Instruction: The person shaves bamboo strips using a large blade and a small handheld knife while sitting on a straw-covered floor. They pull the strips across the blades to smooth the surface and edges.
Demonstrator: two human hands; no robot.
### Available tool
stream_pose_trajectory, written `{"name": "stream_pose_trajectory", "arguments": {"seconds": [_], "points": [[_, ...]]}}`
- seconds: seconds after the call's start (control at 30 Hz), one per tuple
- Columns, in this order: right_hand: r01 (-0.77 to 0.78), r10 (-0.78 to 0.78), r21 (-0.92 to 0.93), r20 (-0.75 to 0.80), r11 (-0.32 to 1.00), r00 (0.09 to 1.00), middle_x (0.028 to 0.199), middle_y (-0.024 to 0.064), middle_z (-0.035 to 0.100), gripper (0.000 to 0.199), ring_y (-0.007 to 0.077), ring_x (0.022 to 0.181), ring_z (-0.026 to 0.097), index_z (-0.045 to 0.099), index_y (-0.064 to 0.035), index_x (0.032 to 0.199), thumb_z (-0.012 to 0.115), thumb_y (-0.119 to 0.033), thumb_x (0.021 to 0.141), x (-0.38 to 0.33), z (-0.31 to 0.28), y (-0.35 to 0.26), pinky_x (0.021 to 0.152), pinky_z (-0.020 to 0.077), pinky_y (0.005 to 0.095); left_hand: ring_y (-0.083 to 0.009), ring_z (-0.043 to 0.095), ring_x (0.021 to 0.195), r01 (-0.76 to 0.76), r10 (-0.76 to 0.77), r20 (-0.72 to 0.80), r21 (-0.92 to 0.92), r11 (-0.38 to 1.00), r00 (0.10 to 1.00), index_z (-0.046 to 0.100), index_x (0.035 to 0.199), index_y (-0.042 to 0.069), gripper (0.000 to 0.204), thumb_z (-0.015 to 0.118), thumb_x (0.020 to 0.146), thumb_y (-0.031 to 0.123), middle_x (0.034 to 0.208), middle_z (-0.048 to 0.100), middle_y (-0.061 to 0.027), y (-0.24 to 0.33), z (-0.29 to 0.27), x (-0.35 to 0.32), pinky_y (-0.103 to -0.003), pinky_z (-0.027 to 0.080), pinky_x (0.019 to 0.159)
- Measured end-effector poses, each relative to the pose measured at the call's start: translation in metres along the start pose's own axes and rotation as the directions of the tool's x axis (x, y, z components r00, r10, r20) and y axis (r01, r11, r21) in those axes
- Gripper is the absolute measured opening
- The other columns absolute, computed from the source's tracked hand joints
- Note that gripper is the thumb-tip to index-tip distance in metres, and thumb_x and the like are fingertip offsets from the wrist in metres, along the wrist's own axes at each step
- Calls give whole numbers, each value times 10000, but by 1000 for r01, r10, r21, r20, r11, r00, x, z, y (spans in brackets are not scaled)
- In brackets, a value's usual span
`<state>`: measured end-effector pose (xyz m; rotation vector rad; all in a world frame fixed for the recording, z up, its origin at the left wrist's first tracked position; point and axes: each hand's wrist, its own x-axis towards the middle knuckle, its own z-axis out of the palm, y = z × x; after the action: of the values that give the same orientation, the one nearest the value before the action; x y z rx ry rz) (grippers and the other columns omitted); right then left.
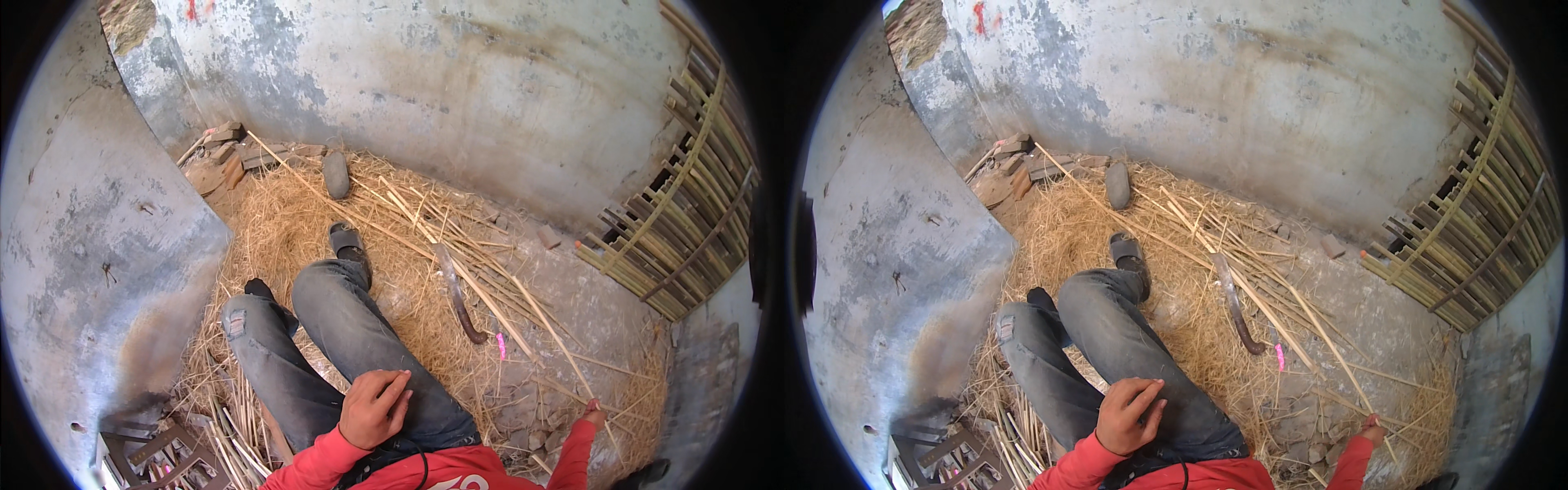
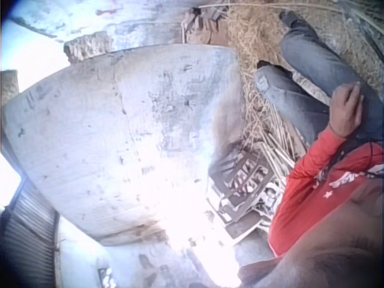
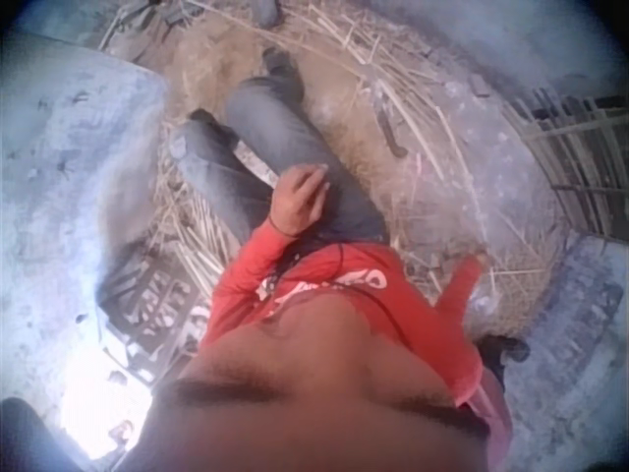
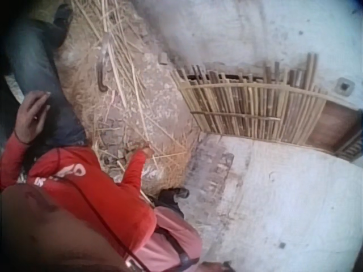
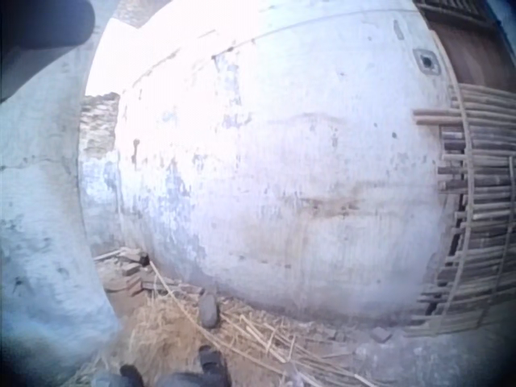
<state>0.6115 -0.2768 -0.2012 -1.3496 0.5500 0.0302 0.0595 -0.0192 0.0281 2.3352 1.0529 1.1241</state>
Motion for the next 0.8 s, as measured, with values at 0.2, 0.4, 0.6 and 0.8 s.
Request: {"name": "stream_pose_trajectory", "arguments": {"seconds": [0.2,0.4,0.6,0.8], "points": [[63,-56,62,-98,996,994,1045,264,666,380,319,897,710,535,189,1173,365,-130,1054,-8,-1,-7,843,665,343,-290,670,925,51,-51,3,-5,999,999,691,1174,32,420,794,767,20,1061,682,-110,-3,-2,-3,-377,522,800],[129,-128,11,-38,992,991,1108,307,655,465,354,942,713,405,255,1217,308,-172,1060,37,-39,0,838,664,364,-289,671,925,69,-69,-2,4,998,998,691,1174,30,405,791,782,39,1065,684,-111,-9,-4,-4,-378,521,801],[247,-242,100,-61,964,968,1106,273,664,383,306,969,705,492,221,1190,385,-124,1063,167,-101,8,845,655,323,-287,670,925,76,-77,-19,-52,996,997,693,1174,32,393,789,793,54,1065,685,-109,-13,-6,-3,-379,516,796],[368,-373,-507,96,780,923,1019,183,702,361,220,894,712,616,177,1108,470,-150,1064,189,-123,43,749,625,286,-287,669,921,88,-89,-6,-5,996,996,693,1176,31,396,789,793,58,1067,683,-112,-11,-4,-4,-374,513,790]]}}
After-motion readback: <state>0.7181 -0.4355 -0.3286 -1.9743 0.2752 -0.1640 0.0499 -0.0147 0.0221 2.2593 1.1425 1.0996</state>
